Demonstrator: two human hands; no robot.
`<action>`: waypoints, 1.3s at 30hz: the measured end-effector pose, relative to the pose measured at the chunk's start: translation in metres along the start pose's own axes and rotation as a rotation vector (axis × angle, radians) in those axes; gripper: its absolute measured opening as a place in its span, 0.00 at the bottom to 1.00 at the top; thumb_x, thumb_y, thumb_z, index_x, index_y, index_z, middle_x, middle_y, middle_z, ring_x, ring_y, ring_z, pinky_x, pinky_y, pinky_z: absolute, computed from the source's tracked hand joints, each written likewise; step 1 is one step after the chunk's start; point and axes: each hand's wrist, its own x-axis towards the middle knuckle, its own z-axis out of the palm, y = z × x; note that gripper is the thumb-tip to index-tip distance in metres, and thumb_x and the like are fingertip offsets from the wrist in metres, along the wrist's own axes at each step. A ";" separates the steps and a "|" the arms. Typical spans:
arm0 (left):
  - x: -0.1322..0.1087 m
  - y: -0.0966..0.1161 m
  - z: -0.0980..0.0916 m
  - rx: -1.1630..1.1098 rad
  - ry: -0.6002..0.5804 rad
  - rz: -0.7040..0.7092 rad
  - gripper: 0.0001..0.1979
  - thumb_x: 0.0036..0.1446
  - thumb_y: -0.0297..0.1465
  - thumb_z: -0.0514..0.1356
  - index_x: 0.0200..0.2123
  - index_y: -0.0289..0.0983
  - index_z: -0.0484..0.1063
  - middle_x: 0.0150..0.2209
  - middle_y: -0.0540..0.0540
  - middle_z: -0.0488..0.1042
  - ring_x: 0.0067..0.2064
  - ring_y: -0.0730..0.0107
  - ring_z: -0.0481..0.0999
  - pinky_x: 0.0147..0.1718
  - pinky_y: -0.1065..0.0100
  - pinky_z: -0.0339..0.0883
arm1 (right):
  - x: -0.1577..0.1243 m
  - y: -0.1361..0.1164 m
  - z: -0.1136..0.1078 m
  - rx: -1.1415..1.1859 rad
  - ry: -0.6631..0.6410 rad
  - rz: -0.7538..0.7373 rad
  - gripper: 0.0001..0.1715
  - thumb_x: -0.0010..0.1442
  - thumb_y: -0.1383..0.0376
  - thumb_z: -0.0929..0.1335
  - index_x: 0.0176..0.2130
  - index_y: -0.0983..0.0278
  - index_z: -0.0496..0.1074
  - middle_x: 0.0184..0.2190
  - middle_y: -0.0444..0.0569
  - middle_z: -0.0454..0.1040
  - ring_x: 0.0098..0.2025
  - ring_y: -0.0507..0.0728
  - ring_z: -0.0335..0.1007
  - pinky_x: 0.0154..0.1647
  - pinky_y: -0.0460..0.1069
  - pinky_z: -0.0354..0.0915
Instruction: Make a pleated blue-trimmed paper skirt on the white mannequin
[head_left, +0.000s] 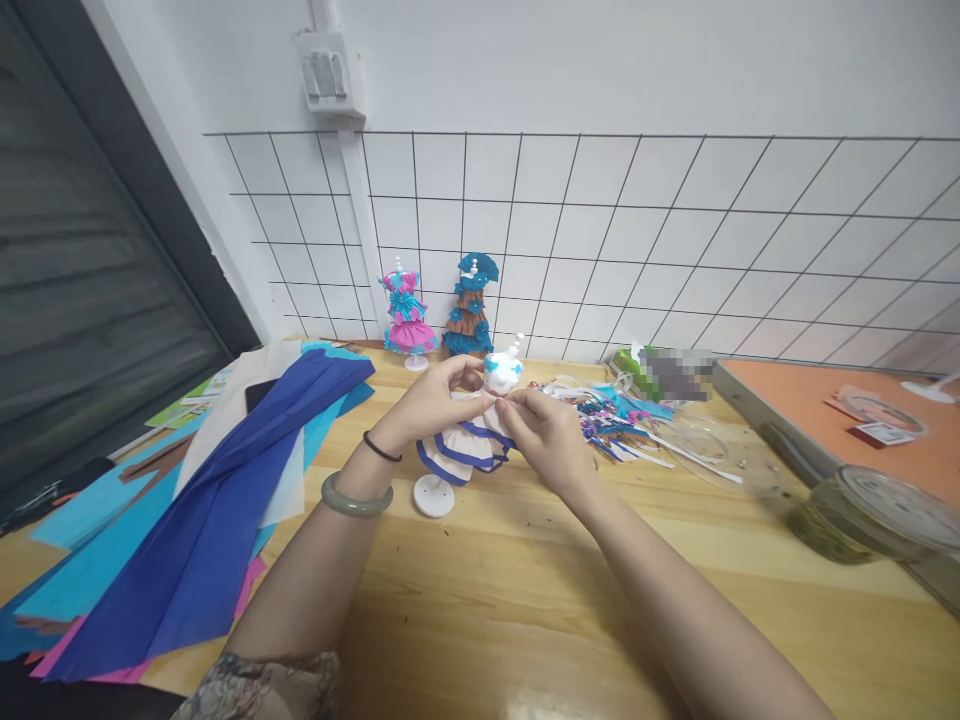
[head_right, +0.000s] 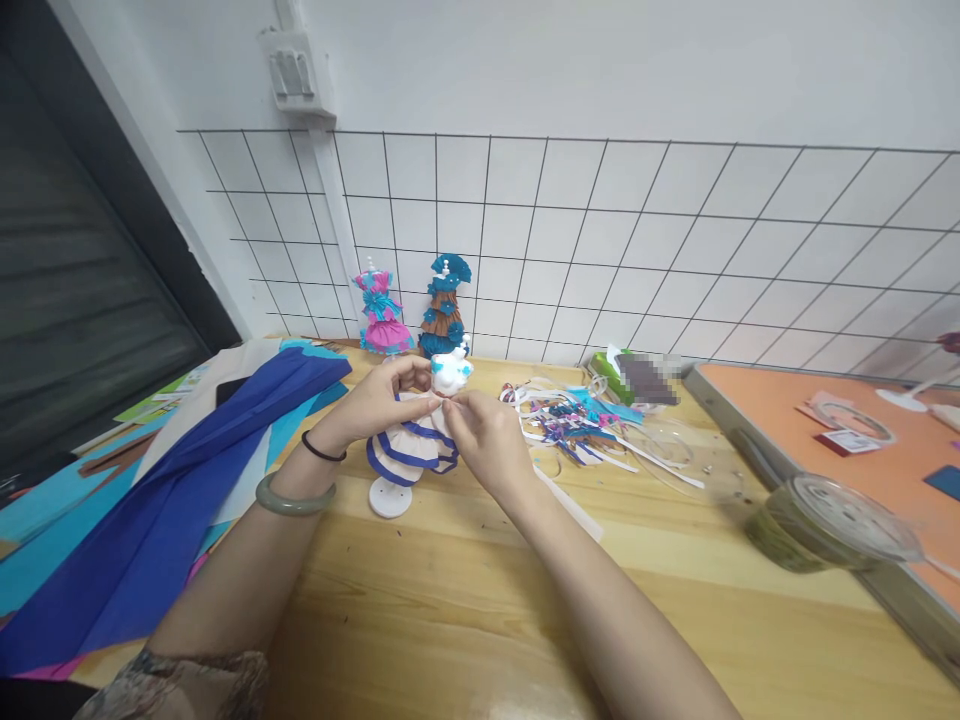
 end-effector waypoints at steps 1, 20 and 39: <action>0.000 0.001 0.001 0.012 0.007 0.000 0.18 0.49 0.33 0.62 0.44 0.34 0.68 0.36 0.46 0.70 0.39 0.70 0.71 0.39 0.68 0.67 | 0.000 0.000 0.000 0.011 -0.001 0.014 0.12 0.61 0.60 0.64 0.31 0.65 0.71 0.28 0.51 0.75 0.29 0.56 0.69 0.31 0.48 0.61; -0.002 0.005 0.003 0.002 -0.018 0.000 0.18 0.50 0.32 0.62 0.45 0.33 0.69 0.37 0.45 0.72 0.41 0.68 0.72 0.41 0.67 0.67 | 0.003 -0.002 -0.014 0.232 -0.154 0.068 0.12 0.58 0.59 0.67 0.33 0.66 0.75 0.26 0.45 0.72 0.27 0.51 0.63 0.28 0.45 0.58; -0.002 0.002 0.002 0.007 -0.002 -0.006 0.19 0.48 0.34 0.64 0.45 0.34 0.69 0.40 0.44 0.73 0.43 0.65 0.73 0.42 0.65 0.68 | 0.004 0.006 -0.007 0.261 -0.067 0.238 0.18 0.53 0.53 0.70 0.28 0.66 0.70 0.19 0.42 0.66 0.21 0.48 0.55 0.21 0.44 0.51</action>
